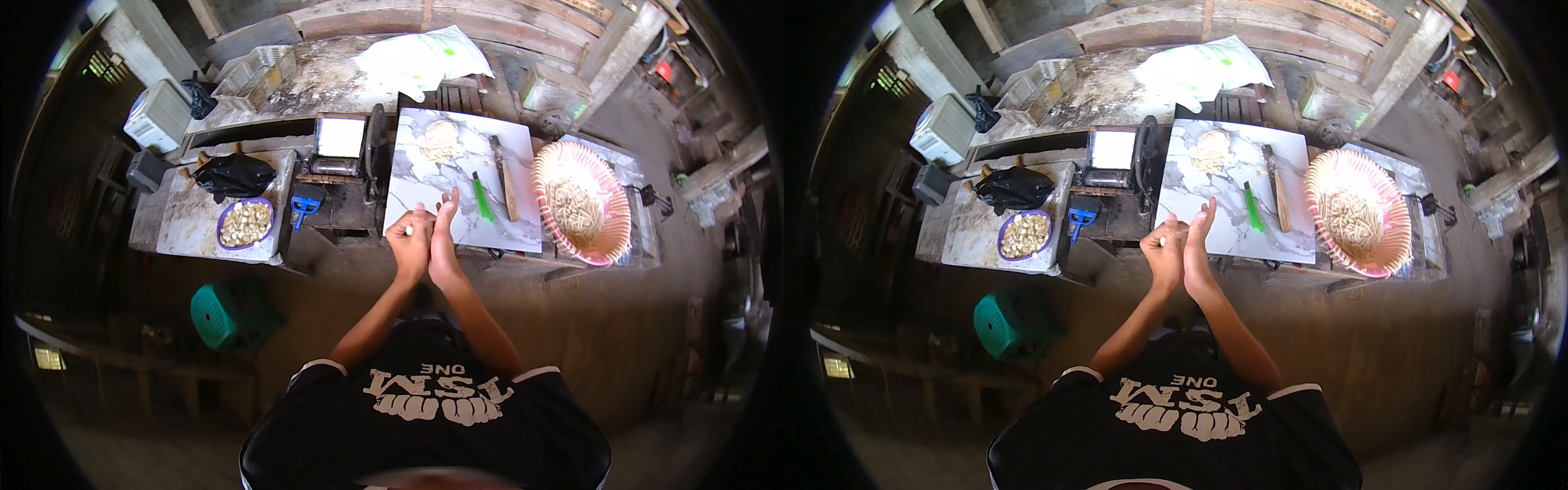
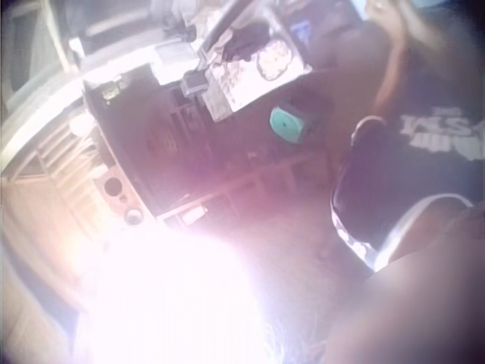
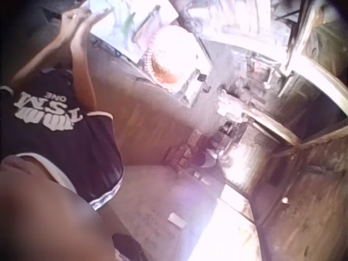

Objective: The person kneads pieces of dough on a white surface, occasionally gathering processed dough strips from a pink basket and placing them aside.

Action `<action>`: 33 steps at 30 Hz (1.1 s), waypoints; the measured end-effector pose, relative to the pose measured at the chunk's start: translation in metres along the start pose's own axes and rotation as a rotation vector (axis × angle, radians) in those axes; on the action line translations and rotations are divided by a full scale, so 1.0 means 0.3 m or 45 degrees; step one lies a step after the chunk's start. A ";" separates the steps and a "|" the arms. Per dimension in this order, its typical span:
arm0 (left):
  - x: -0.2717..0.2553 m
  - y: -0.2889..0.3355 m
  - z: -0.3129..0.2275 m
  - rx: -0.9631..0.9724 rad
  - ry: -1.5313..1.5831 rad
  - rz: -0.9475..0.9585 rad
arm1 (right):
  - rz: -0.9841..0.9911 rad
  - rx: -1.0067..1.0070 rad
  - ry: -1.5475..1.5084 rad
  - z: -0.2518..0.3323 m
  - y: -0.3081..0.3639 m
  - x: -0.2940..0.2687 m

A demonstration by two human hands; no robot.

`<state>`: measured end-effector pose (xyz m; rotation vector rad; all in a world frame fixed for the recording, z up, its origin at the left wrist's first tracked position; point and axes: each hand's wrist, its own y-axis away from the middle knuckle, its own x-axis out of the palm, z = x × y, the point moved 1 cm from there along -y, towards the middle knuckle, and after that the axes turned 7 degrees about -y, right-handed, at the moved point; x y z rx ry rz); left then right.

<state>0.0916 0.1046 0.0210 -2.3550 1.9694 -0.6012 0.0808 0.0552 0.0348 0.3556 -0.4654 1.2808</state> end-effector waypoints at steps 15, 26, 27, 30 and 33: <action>-0.063 -0.039 -0.017 -0.671 0.276 0.119 | 0.542 -0.474 0.855 0.038 0.063 -0.118; 0.012 -0.073 -0.081 -0.636 -0.396 0.525 | 0.330 -0.857 1.262 0.043 -0.010 -0.151; 0.013 -0.081 -0.068 -0.675 -0.383 0.552 | 0.339 -0.865 1.254 0.038 -0.029 -0.157; -0.008 -0.113 -0.014 -0.618 -0.118 0.559 | 0.206 -0.664 0.940 0.016 -0.095 -0.189; -0.018 -0.124 0.037 0.066 -0.475 0.564 | -0.009 -0.186 0.214 0.035 -0.148 -0.189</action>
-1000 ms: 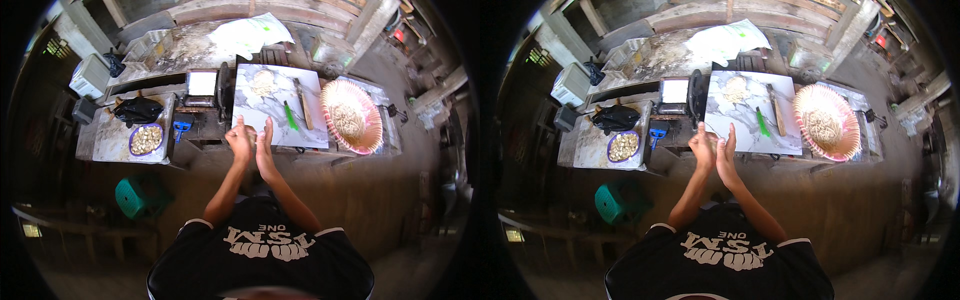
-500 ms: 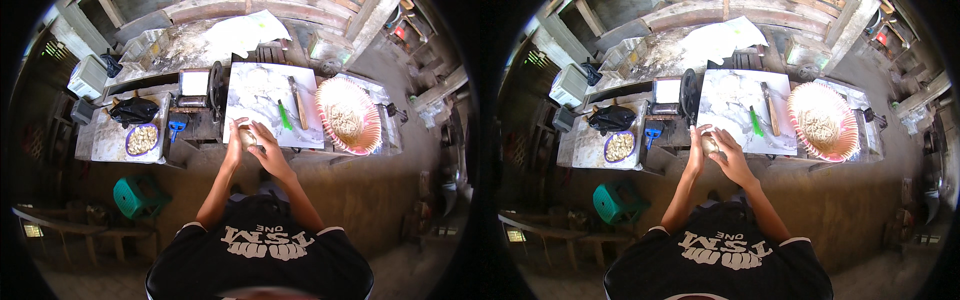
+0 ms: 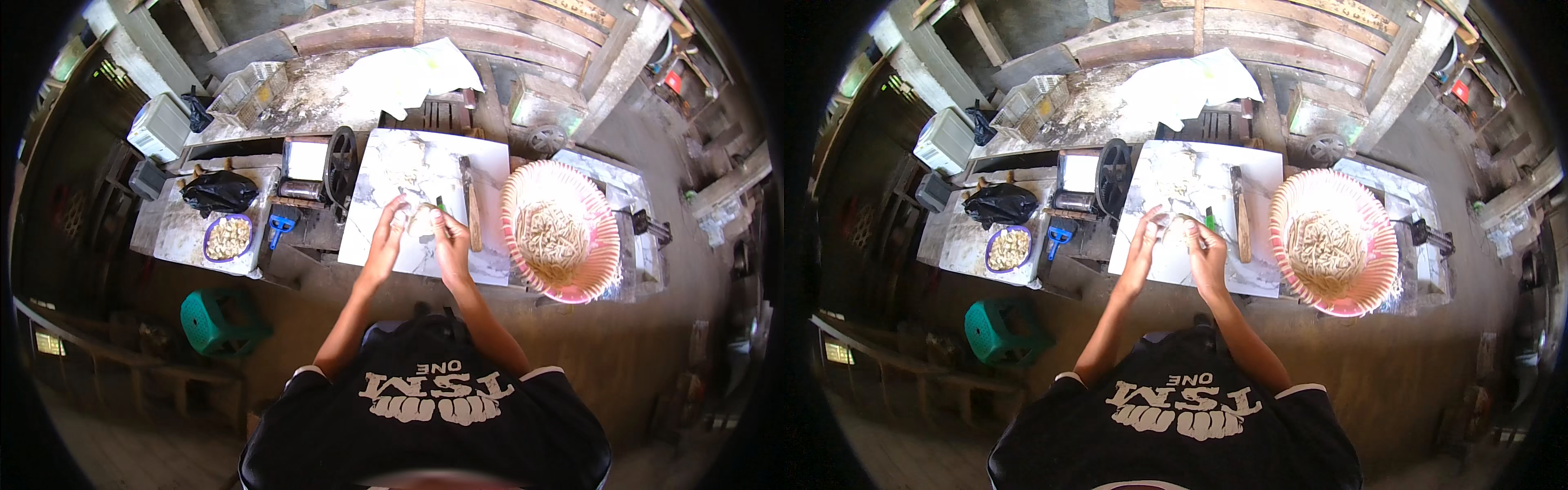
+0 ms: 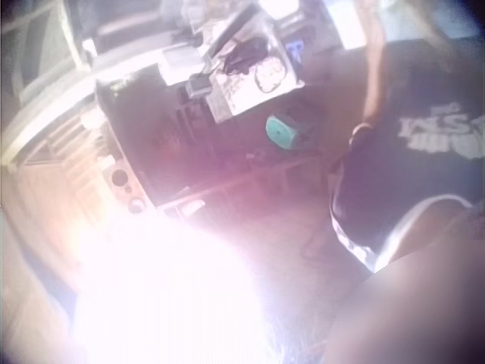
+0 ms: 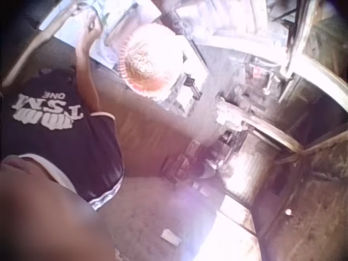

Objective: The person kneads pieces of dough on a white surface, occasionally gathering processed dough strips from a pink basket and placing them aside.

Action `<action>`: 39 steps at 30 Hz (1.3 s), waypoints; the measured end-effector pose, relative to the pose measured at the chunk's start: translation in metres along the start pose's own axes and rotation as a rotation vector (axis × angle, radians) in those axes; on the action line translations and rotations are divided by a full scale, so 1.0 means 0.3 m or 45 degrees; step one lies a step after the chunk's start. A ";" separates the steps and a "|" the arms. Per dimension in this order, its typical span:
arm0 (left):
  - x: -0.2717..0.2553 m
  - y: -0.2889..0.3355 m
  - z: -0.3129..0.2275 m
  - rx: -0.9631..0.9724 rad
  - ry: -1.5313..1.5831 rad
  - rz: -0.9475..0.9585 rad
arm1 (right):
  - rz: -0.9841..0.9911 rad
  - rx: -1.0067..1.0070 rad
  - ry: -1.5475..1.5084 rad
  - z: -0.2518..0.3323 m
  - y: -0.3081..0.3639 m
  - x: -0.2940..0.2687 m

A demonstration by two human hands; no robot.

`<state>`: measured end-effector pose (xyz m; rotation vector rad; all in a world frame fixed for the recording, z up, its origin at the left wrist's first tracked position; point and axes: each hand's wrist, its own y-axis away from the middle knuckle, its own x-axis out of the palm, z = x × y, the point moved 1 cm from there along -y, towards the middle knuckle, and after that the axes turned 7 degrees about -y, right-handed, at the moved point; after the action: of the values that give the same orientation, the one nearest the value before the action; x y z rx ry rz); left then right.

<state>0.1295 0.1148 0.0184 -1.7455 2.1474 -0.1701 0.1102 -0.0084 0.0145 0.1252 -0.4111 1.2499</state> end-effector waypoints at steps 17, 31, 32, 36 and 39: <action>0.049 0.053 0.000 -0.612 0.912 -0.626 | 0.757 -0.535 0.821 0.093 -0.001 -0.037; 0.089 0.007 -0.118 -0.469 0.842 -0.487 | 0.625 0.035 -0.147 0.004 -0.016 0.053; 0.085 0.006 -0.120 -0.468 0.845 -0.487 | 0.606 0.068 -0.193 0.006 -0.010 0.056; 0.062 0.011 -0.091 -0.345 0.673 -0.607 | 0.178 0.456 -0.622 0.004 -0.032 0.068; 0.039 0.035 -0.055 -0.353 0.515 -0.502 | 0.223 0.462 -0.616 0.004 -0.055 0.056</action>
<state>0.1119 0.1038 0.0279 -2.4701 2.1387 -0.3696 0.1297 0.0010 0.0239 0.7238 -0.6166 1.4576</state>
